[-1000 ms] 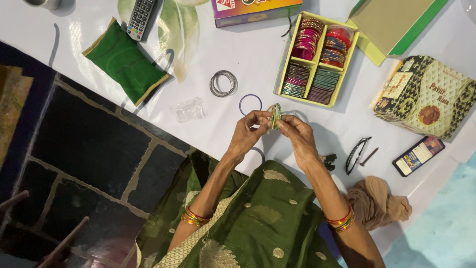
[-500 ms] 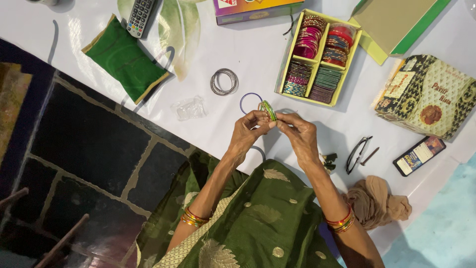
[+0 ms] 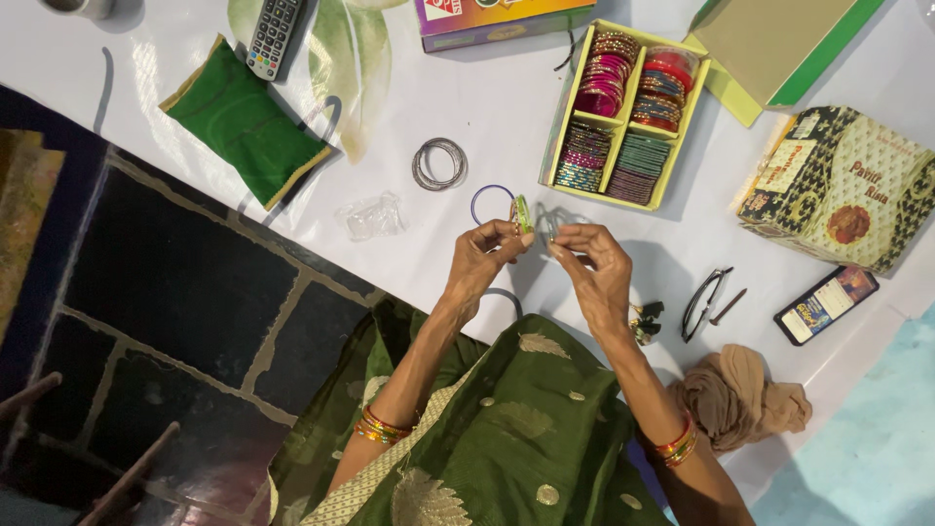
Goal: The person organizes a collection of bangles on a white table. They pick up loose bangles, sort them by color and type, and place them into a compartmentalized box. The person also handles a cardboard box and a decorative box, eventually emptying the decorative box onto the table and then repacking the bangles into it.
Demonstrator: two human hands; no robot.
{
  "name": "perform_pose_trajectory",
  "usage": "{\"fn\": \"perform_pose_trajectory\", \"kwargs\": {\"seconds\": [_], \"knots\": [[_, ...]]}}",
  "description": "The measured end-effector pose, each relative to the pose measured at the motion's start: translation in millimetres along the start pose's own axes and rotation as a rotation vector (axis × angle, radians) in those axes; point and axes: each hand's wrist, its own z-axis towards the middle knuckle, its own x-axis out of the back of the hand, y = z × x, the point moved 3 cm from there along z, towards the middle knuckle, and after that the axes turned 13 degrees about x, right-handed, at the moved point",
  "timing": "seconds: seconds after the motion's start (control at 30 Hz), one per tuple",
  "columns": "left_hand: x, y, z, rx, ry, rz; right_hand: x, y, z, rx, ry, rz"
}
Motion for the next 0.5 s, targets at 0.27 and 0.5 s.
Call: {"fn": "perform_pose_trajectory", "kwargs": {"seconds": [0.27,0.5], "knots": [[9,9,-1,0.011,-0.004,0.004,3,21,-10,0.159,-0.101,-0.671],[11,7,0,-0.001,0.022,-0.023,-8,19,1,0.146,-0.167,-0.669]]}}
